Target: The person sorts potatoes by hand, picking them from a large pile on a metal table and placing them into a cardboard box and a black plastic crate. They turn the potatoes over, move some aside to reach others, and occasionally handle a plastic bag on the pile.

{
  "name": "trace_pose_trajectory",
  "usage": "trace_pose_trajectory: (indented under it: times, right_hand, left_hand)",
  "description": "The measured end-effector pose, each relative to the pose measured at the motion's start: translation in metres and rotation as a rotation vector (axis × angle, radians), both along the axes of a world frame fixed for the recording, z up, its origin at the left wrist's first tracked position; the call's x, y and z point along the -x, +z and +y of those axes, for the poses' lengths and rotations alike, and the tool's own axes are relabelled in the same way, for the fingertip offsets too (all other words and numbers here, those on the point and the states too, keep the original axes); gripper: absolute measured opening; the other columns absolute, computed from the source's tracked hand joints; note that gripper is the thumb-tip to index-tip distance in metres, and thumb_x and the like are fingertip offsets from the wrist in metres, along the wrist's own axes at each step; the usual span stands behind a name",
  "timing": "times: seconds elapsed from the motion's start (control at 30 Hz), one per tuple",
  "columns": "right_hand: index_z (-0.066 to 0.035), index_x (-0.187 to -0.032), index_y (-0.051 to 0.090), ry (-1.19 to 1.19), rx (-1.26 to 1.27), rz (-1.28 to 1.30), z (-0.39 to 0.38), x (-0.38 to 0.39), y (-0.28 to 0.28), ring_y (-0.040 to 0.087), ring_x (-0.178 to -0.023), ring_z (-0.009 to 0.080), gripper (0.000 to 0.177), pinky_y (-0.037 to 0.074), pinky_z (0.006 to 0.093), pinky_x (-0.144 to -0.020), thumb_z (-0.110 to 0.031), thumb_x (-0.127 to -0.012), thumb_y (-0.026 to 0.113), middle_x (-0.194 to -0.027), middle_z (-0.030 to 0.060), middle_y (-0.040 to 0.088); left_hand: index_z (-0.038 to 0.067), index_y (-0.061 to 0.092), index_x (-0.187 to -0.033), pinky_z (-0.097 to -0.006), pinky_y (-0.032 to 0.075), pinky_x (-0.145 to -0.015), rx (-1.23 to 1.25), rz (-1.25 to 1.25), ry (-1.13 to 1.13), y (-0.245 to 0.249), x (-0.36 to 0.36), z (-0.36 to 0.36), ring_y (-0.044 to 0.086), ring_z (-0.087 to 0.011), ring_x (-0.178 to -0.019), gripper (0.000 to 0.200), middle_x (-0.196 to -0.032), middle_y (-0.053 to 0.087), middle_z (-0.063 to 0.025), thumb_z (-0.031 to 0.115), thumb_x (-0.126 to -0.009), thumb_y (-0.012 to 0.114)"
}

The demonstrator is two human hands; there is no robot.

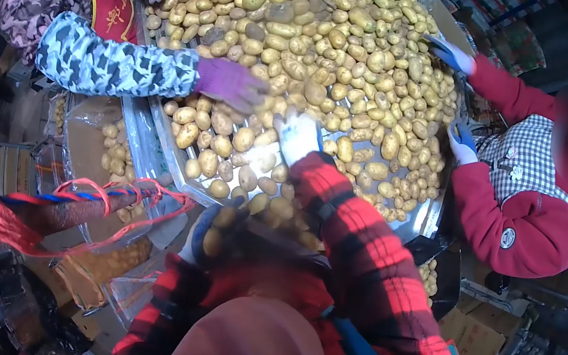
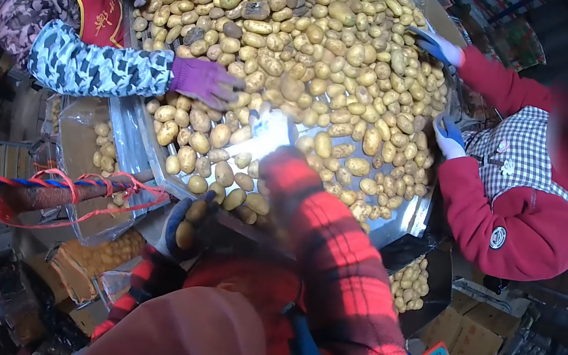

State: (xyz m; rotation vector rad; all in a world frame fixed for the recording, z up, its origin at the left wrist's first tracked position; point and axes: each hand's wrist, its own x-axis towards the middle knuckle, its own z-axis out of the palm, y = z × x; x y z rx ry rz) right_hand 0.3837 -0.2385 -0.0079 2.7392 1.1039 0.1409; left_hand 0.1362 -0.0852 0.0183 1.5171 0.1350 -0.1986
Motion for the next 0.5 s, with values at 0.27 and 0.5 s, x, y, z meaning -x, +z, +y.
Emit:
trace_pose_trajectory:
  times: [0.27,0.5]
  right_hand:
    - [-0.013,-0.112,0.07,-0.036,-0.23,0.377,-0.035,-0.03,-0.027,0.069,-0.095,0.0334,0.026,0.055,0.0472,-0.077,-0.018,-0.089,0.059,-0.103,0.0182,0.067]
    - [-0.009,-0.13,0.062,0.177,-0.752,0.811,-0.01,0.053,0.031,0.06,-0.117,0.0403,0.048,0.049,0.0467,-0.098,-0.022,-0.085,0.07,-0.127,0.0217,0.062]
  left_hand:
    - [0.008,0.051,-0.145,-0.037,0.046,-0.102,1.462,0.337,0.144,-0.007,-0.011,-0.005,0.053,-0.0222,-0.126,0.052,-0.135,0.057,-0.0058,0.044,-0.108,0.041]
    - [0.012,0.058,-0.133,-0.0445,0.04,-0.115,0.695,0.197,0.363,-0.02,-0.036,-0.027,0.046,-0.0292,-0.14,0.045,-0.143,0.055,-0.0065,0.044,-0.107,0.039]
